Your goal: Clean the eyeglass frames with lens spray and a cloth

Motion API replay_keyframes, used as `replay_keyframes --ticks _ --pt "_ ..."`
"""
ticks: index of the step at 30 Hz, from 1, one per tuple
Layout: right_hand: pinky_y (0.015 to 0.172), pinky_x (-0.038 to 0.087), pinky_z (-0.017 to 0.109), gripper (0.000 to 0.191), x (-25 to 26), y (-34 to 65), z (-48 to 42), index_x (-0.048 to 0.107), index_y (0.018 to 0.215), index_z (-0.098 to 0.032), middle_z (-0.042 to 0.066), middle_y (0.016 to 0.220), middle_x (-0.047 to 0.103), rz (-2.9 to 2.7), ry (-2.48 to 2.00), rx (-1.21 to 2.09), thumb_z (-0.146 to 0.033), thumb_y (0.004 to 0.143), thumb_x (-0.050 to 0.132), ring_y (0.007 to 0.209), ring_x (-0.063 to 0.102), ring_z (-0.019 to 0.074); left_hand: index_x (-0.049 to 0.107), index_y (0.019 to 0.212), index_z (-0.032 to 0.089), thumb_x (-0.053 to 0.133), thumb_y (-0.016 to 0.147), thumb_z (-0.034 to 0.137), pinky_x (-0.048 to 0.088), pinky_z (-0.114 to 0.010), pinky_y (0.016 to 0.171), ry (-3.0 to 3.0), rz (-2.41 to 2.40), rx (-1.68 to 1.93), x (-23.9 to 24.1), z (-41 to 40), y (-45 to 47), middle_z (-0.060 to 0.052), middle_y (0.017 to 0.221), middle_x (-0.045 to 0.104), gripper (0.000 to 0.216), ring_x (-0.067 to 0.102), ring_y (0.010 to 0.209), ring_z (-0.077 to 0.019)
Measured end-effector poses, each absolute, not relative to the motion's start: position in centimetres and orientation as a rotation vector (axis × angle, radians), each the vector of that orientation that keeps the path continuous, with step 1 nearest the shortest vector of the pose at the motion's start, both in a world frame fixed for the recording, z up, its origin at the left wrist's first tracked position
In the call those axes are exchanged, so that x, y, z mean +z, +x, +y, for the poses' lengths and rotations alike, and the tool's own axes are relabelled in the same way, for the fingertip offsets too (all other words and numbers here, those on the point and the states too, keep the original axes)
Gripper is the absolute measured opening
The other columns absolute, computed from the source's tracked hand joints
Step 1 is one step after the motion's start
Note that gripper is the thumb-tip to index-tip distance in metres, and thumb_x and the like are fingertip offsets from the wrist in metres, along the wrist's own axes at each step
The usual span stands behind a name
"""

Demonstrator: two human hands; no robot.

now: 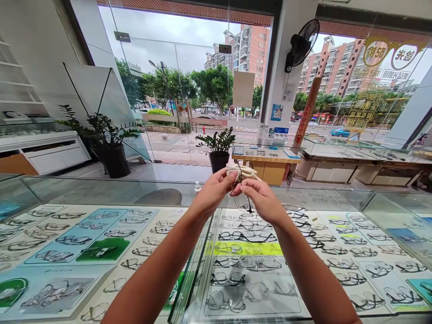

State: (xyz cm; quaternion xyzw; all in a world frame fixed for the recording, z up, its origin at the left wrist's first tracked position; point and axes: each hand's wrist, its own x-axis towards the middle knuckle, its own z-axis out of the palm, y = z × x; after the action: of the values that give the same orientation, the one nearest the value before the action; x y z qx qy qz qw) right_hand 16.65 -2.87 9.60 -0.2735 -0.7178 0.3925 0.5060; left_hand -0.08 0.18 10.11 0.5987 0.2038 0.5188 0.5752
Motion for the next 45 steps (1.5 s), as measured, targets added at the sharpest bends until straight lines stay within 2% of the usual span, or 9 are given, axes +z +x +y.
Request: replay_keyframes --ticks 10,18,21,25,31,35,38,42,45 --pt "0.106 0.05 0.044 0.025 9.6 16.9 -2.7 0.079 0.085 -0.02 0.006 0.088 0.078 -1.637 -0.552 1.243 -0.041 0.092 0.069 0.093 0.07 0.0221 0.063 0.094 0.015 0.089 0.082 0.038 0.041 -0.023 0.053 1.373 0.316 1.127 10.9 -0.5 -0.6 0.002 0.063 0.061 0.037 0.051 0.052 -0.0085" --pt "0.113 0.047 0.043 0.026 9.5 16.6 -3.2 0.083 0.094 -0.021 0.006 0.101 0.081 -1.697 -0.568 1.254 -0.044 0.093 0.071 0.106 0.07 0.0229 0.062 0.087 0.018 0.076 0.089 0.06 0.024 -0.021 0.038 1.34 0.458 1.384 9.7 0.0 0.7 0.007 0.05 0.051 0.044 0.036 0.035 -0.0057" --pt "0.116 0.044 0.045 0.024 9.4 16.9 -2.8 0.084 0.09 -0.021 0.007 0.1 0.081 -1.643 -0.594 1.24 -0.042 0.09 0.074 0.109 0.07 0.0239 0.066 0.084 0.016 0.081 0.085 0.059 0.04 -0.021 0.047 1.362 0.415 1.35 10.4 0.4 -0.3 0.001 0.062 0.061 0.046 0.052 0.049 -0.0085" --pt "0.114 0.043 0.044 0.019 9.4 17.2 -2.3 0.085 0.083 -0.022 0.006 0.099 0.08 -1.551 -0.668 1.2 -0.039 0.086 0.076 0.109 0.067 0.0239 0.072 0.097 0.013 0.095 0.073 0.041 0.053 -0.027 0.075 1.469 0.355 1.156 10.6 0.9 -1.4 -0.007 0.085 0.073 0.043 0.067 0.078 -0.0159" --pt "0.109 0.046 0.044 0.019 9.0 16.4 -2.6 0.087 0.083 -0.024 0.006 0.095 0.081 -1.614 -0.663 1.185 -0.04 0.083 0.078 0.107 0.068 0.0252 0.068 0.085 0.016 0.08 0.086 0.062 0.039 -0.023 0.056 1.372 0.498 1.462 9.4 1.4 -0.3 0.001 0.066 0.061 0.047 0.049 0.055 -0.0086" --pt "0.107 0.047 0.044 0.02 9.0 16.4 -2.3 0.087 0.082 -0.024 0.006 0.094 0.079 -1.547 -0.663 1.187 -0.042 0.084 0.077 0.102 0.067 0.0242 0.072 0.092 0.014 0.089 0.079 0.052 0.049 -0.027 0.068 1.467 0.393 1.133 9.9 1.8 -1.7 -0.006 0.081 0.07 0.044 0.062 0.071 -0.0147" --pt "0.11 0.044 0.044 0.019 9.1 16.5 -2.2 0.087 0.08 -0.024 0.005 0.093 0.078 -1.535 -0.667 1.153 -0.04 0.083 0.077 0.104 0.066 0.0244 0.071 0.099 0.015 0.095 0.074 0.042 0.049 -0.027 0.072 1.518 0.359 1.177 9.7 1.9 -1.6 -0.005 0.085 0.072 0.044 0.064 0.074 -0.0151" --pt "0.11 0.043 0.044 0.02 9.1 16.1 -2.6 0.086 0.078 -0.024 0.005 0.089 0.078 -1.552 -0.685 1.112 -0.041 0.082 0.077 0.104 0.066 0.0255 0.067 0.087 0.017 0.082 0.084 0.06 0.043 -0.024 0.061 1.371 0.421 1.485 8.9 1.8 0.1 0.001 0.07 0.063 0.046 0.053 0.061 -0.0102" --pt "0.111 0.044 0.045 0.02 9.2 16.3 -2.7 0.086 0.08 -0.025 0.005 0.093 0.078 -1.532 -0.681 1.12 -0.041 0.084 0.076 0.105 0.067 0.0257 0.067 0.085 0.016 0.084 0.081 0.061 0.045 -0.025 0.063 1.342 0.4 1.41 9.1 1.7 0.0 -0.001 0.072 0.065 0.049 0.055 0.064 -0.0114"
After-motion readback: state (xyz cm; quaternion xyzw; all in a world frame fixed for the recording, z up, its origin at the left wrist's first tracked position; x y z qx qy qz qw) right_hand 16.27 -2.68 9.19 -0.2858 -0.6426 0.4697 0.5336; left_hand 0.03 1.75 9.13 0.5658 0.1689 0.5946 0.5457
